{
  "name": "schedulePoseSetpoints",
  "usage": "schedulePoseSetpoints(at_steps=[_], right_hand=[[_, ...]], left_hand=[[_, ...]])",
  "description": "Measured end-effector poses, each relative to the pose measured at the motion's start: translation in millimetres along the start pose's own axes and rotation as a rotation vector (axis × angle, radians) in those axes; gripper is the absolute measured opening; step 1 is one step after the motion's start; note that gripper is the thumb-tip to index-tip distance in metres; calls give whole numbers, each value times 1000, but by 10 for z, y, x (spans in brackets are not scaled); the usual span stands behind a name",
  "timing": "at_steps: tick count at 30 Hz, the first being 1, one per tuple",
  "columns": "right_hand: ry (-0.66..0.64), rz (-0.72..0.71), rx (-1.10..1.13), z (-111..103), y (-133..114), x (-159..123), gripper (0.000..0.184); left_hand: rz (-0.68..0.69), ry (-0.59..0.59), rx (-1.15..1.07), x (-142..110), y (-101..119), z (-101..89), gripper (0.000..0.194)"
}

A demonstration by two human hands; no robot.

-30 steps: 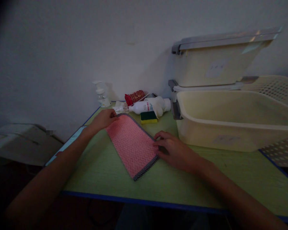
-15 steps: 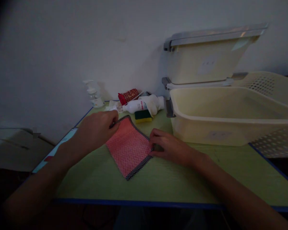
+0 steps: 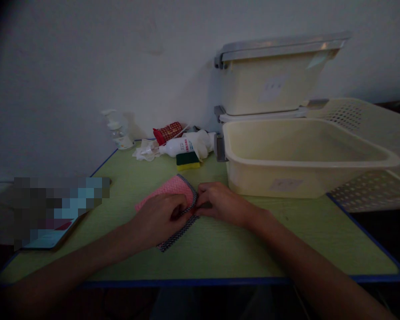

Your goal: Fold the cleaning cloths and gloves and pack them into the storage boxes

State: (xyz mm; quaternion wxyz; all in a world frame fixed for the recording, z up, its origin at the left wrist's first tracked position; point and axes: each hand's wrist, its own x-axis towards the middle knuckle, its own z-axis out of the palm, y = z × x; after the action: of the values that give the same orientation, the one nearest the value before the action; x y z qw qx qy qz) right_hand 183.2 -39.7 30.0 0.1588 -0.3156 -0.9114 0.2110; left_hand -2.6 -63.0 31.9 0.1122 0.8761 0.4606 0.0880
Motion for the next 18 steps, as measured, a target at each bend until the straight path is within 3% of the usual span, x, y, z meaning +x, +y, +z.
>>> schedulePoseSetpoints(at_steps=[5,10,18], right_hand=[[-3,-42,23,-2,-1,3,11],[-28,-26,4,-6,2,4,13],[-51,-21,-2,-9,14,11,11]], left_hand=[[-32,-27,-63,13,24,38,14],[29,-91,-47,24,-5,69,14],[176,-292,-164,-18,-101,-157,24]])
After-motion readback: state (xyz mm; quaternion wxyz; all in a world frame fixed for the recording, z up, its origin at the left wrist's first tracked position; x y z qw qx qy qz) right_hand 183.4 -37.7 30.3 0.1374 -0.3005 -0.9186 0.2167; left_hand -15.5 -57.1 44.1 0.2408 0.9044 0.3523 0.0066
